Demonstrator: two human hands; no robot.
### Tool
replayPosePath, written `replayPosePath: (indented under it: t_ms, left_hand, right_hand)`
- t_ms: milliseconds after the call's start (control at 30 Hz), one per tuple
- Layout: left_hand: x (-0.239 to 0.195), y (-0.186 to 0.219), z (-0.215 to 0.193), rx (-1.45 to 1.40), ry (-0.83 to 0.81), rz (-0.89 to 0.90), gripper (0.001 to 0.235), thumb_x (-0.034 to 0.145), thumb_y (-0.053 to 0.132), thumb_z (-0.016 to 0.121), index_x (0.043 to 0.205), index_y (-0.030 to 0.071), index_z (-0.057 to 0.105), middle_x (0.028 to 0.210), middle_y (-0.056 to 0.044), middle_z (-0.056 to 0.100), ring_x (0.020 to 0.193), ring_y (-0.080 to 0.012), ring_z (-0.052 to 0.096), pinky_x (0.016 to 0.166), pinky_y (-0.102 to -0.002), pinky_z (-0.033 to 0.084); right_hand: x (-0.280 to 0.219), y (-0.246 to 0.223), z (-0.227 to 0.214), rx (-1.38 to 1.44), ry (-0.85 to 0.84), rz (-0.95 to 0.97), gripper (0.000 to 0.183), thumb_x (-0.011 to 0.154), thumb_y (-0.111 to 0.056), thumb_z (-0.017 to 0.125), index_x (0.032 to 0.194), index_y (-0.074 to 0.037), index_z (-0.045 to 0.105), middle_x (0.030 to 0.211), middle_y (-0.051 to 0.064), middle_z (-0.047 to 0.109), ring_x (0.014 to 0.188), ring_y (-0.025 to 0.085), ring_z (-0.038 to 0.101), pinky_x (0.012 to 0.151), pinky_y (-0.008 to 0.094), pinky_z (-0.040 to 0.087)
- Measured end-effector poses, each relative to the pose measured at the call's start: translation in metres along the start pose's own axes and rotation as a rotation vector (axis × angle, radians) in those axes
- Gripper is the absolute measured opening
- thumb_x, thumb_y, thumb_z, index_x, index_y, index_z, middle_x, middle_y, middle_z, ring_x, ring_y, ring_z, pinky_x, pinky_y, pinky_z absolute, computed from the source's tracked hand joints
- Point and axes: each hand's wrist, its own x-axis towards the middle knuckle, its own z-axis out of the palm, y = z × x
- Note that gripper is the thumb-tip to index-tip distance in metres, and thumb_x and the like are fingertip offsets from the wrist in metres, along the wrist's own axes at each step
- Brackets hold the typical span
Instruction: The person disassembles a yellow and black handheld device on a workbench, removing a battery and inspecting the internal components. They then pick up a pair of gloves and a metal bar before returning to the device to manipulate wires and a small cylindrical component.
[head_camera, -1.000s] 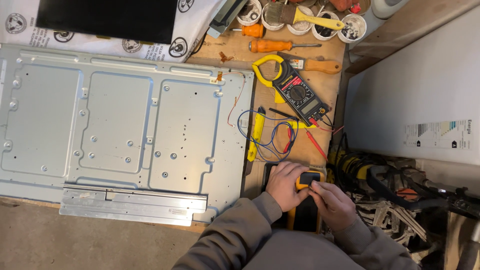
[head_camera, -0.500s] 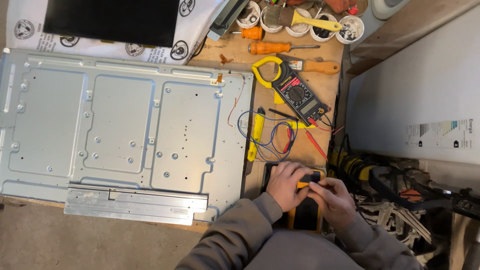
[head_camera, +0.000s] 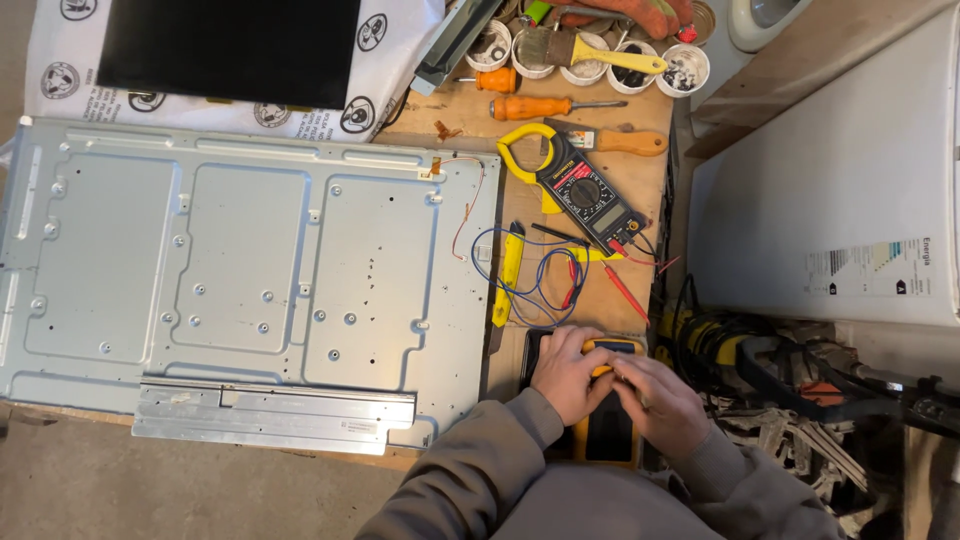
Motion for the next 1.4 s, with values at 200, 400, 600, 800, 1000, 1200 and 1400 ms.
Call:
replayPosePath:
  t_ms: [200,400,600,800,1000,1200,1400]
  left_hand:
    - [-0.001,0.0,0.0,-0.02,0.002,-0.009,0.023,0.087,0.025,0.075,0.108,0.02,0.069,0.133,-0.01,0.06,0.127,-0.0334,0.05,0.103,-0.047,0.038]
    - [0.002,0.002,-0.003,-0.016,0.006,-0.003,0.024,0.09,0.026,0.075,0.111,0.018,0.069,0.134,-0.011,0.06,0.126,-0.0336,0.05,0.102,-0.047,0.038]
    - [0.003,0.004,-0.004,-0.024,0.002,-0.009,0.021,0.088,0.029,0.077,0.105,0.019,0.07,0.132,-0.011,0.061,0.124,-0.0331,0.05,0.1,-0.047,0.038]
    - [0.003,0.005,-0.003,-0.015,0.035,-0.005,0.023,0.089,0.029,0.077,0.109,0.019,0.07,0.132,-0.01,0.061,0.125,-0.0321,0.051,0.1,-0.047,0.038]
    - [0.002,0.005,-0.003,0.001,0.026,0.003,0.023,0.085,0.027,0.076,0.106,0.019,0.07,0.132,-0.009,0.061,0.124,-0.0324,0.051,0.1,-0.046,0.039]
    - [0.003,0.007,-0.002,0.013,0.053,-0.002,0.024,0.089,0.03,0.077,0.109,0.02,0.071,0.131,-0.009,0.061,0.122,-0.0321,0.051,0.1,-0.046,0.039]
    - [0.002,0.003,0.0,0.026,0.047,0.009,0.028,0.082,0.029,0.077,0.107,0.019,0.072,0.131,-0.01,0.062,0.124,-0.0324,0.051,0.101,-0.046,0.039]
  right_hand:
    - [-0.012,0.01,0.006,-0.104,0.026,0.294,0.035,0.072,-0.011,0.09,0.103,-0.007,0.074,0.094,0.01,0.069,0.082,0.023,0.07,0.071,0.033,0.057]
    - [0.006,-0.002,-0.002,-0.02,0.04,-0.022,0.034,0.08,0.0,0.078,0.111,-0.007,0.068,0.107,0.009,0.07,0.097,0.026,0.072,0.084,0.035,0.059]
    - [0.0,0.001,-0.002,-0.085,0.024,0.216,0.041,0.069,-0.013,0.089,0.104,-0.006,0.069,0.099,0.012,0.07,0.087,0.027,0.071,0.074,0.036,0.058]
    - [-0.004,0.007,-0.004,-0.018,-0.03,0.108,0.032,0.079,-0.005,0.081,0.11,-0.008,0.071,0.105,0.009,0.072,0.092,0.025,0.073,0.078,0.033,0.06]
    - [0.011,-0.013,-0.009,-0.052,0.004,0.15,0.043,0.071,-0.005,0.081,0.113,-0.004,0.07,0.111,0.015,0.069,0.096,0.03,0.07,0.08,0.036,0.057]
    - [-0.001,0.003,-0.007,-0.092,-0.088,0.165,0.033,0.078,-0.003,0.079,0.11,-0.009,0.073,0.109,0.009,0.072,0.096,0.026,0.072,0.082,0.033,0.059]
    - [0.017,-0.023,-0.012,-0.12,-0.04,0.237,0.039,0.069,-0.008,0.081,0.106,-0.002,0.071,0.106,0.016,0.068,0.093,0.032,0.069,0.078,0.038,0.057]
